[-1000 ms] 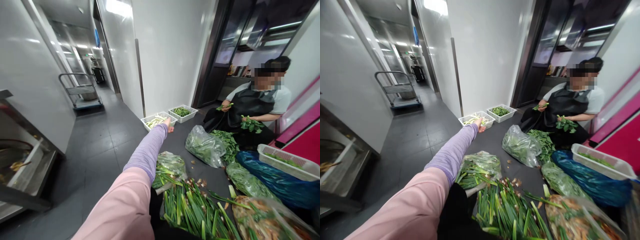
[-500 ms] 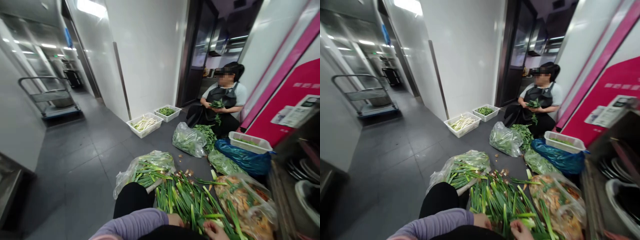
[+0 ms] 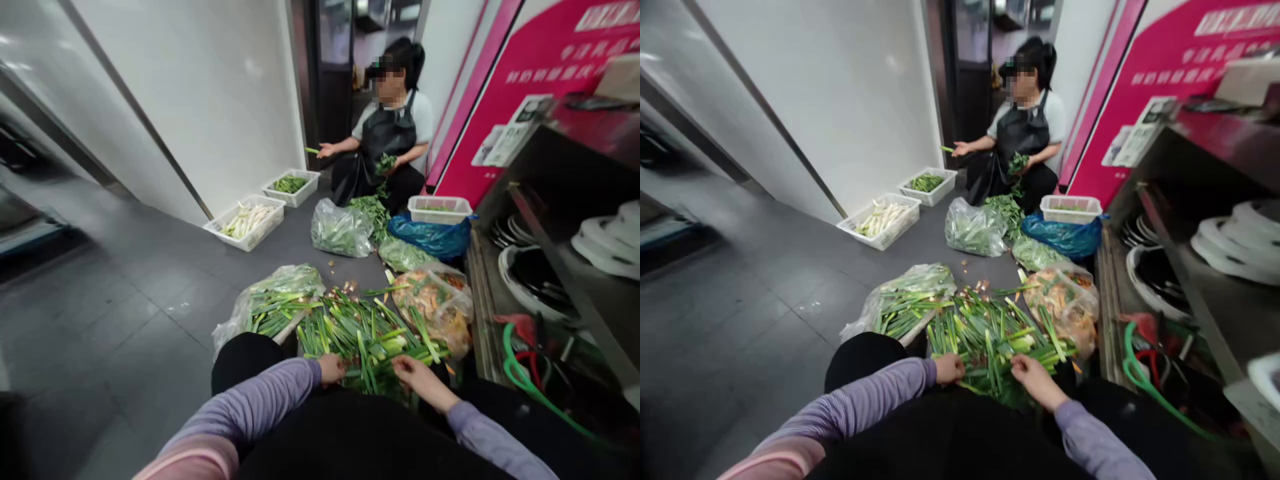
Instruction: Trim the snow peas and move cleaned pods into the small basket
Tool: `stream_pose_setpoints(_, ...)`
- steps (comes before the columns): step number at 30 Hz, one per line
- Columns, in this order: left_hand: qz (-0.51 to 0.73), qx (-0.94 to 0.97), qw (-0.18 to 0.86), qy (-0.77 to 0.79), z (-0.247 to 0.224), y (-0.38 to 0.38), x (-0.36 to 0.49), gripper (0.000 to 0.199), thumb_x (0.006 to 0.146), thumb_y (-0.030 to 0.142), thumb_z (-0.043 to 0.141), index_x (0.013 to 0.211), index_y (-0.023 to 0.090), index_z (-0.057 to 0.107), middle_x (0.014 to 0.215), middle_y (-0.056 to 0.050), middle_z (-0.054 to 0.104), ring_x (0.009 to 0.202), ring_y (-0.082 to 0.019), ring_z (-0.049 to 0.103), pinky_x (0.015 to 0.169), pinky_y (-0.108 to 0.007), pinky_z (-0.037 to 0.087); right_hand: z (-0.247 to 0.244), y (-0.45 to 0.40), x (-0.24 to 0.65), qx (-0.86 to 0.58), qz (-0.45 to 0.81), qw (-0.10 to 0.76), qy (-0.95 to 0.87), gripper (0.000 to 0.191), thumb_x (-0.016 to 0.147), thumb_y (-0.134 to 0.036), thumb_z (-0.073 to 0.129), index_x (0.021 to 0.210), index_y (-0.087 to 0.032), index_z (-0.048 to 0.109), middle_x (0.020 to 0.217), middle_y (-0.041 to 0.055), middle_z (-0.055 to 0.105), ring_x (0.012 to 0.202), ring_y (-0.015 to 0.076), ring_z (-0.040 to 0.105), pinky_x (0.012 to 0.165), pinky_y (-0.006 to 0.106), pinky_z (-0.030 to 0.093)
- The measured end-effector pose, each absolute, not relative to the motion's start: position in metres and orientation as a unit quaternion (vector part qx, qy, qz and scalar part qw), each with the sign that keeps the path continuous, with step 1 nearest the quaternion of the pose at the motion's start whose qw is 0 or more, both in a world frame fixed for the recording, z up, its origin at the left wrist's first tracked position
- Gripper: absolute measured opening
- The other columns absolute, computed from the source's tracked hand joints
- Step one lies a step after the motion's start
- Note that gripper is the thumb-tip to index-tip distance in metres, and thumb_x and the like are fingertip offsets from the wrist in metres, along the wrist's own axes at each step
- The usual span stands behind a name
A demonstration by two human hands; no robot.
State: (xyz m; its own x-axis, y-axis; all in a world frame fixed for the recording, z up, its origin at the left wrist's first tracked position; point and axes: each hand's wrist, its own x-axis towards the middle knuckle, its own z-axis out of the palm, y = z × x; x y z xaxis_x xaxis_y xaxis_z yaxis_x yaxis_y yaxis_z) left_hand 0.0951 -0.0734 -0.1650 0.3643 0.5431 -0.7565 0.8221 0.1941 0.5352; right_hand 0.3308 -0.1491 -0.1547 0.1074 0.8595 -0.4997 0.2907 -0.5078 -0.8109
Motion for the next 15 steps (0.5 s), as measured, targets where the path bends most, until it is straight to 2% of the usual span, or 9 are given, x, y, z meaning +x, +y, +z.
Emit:
stream_pose_setpoints(2, -0.171, 0.615, 0.54, 0.549, -0.172, -0.057, 0.101, 0.003, 0.069, 0.014, 0.054, 0.067, 0.015, 0.056, 0.048, 0.003, 0.049, 0.047, -0.013, 0.052, 0.058, -0.032, 0.051, -0.16, -0.137, 0.343, -0.692, 0.522, 0.255, -0.429, 0.033, 0.059, -0.034, 0.055, 0.085, -0.015, 0.061, 0.079, 0.006, 0.062, 0.077, 0.0203, 0.057, 0.072, 0.032, 0.045)
stream_pose_setpoints(5, -0.188, 0.615, 0.51, 0.571, -0.185, -0.019, 0.11, 0.01, 0.075, 0.016, 0.049, 0.078, 0.014, 0.058, 0.054, 0.001, 0.055, 0.046, -0.011, 0.054, 0.053, -0.027, 0.05, -0.173, -0.105, 0.358, -0.706, 0.526, 0.229, -0.416, 0.037, 0.067, -0.03, 0.051, 0.099, -0.013, 0.06, 0.092, 0.0089, 0.065, 0.081, 0.0192, 0.06, 0.068, 0.029, 0.047)
stream_pose_setpoints(8, -0.18, 0.613, 0.473, 0.607, -0.204, 0.029, 0.119, 0.018, 0.081, 0.015, 0.042, 0.086, 0.012, 0.059, 0.068, -0.005, 0.063, 0.054, -0.013, 0.06, 0.052, -0.024, 0.05, -0.192, -0.055, 0.374, -0.746, 0.47, 0.201, -0.426, 0.036, 0.073, -0.025, 0.047, 0.105, -0.015, 0.061, 0.092, 0.0067, 0.067, 0.079, 0.0172, 0.062, 0.066, 0.028, 0.048)
stream_pose_setpoints(10, -0.17, 0.617, 0.447, 0.626, -0.222, 0.064, 0.126, 0.022, 0.083, 0.015, 0.038, 0.089, 0.012, 0.059, 0.077, -0.009, 0.065, 0.063, -0.015, 0.063, 0.057, -0.024, 0.051, -0.208, -0.012, 0.387, -0.765, 0.428, 0.179, -0.447, 0.035, 0.074, -0.022, 0.046, 0.105, -0.017, 0.062, 0.091, 0.0057, 0.067, 0.083, 0.017, 0.062, 0.07, 0.028, 0.048)
stream_pose_setpoints(12, -0.155, 0.629, 0.416, 0.638, -0.244, 0.102, 0.137, 0.023, 0.082, 0.014, 0.039, 0.09, 0.011, 0.06, 0.087, -0.012, 0.066, 0.079, -0.018, 0.064, 0.068, -0.027, 0.052, -0.228, 0.039, 0.402, -0.776, 0.405, 0.149, -0.46, 0.035, 0.074, -0.019, 0.046, 0.105, -0.017, 0.063, 0.095, 0.0063, 0.067, 0.091, 0.0179, 0.06, 0.078, 0.029, 0.046)
stream_pose_setpoints(15, -0.128, 0.651, 0.385, 0.642, -0.285, 0.161, 0.157, 0.026, 0.079, 0.011, 0.043, 0.099, 0.01, 0.059, 0.101, -0.015, 0.063, 0.099, -0.022, 0.059, 0.087, -0.031, 0.046, -0.265, 0.12, 0.431, -0.796, 0.364, 0.077, -0.478, 0.038, 0.074, -0.015, 0.046, 0.109, -0.016, 0.062, 0.104, 0.0092, 0.065, 0.1, 0.0204, 0.057, 0.087, 0.03, 0.042)
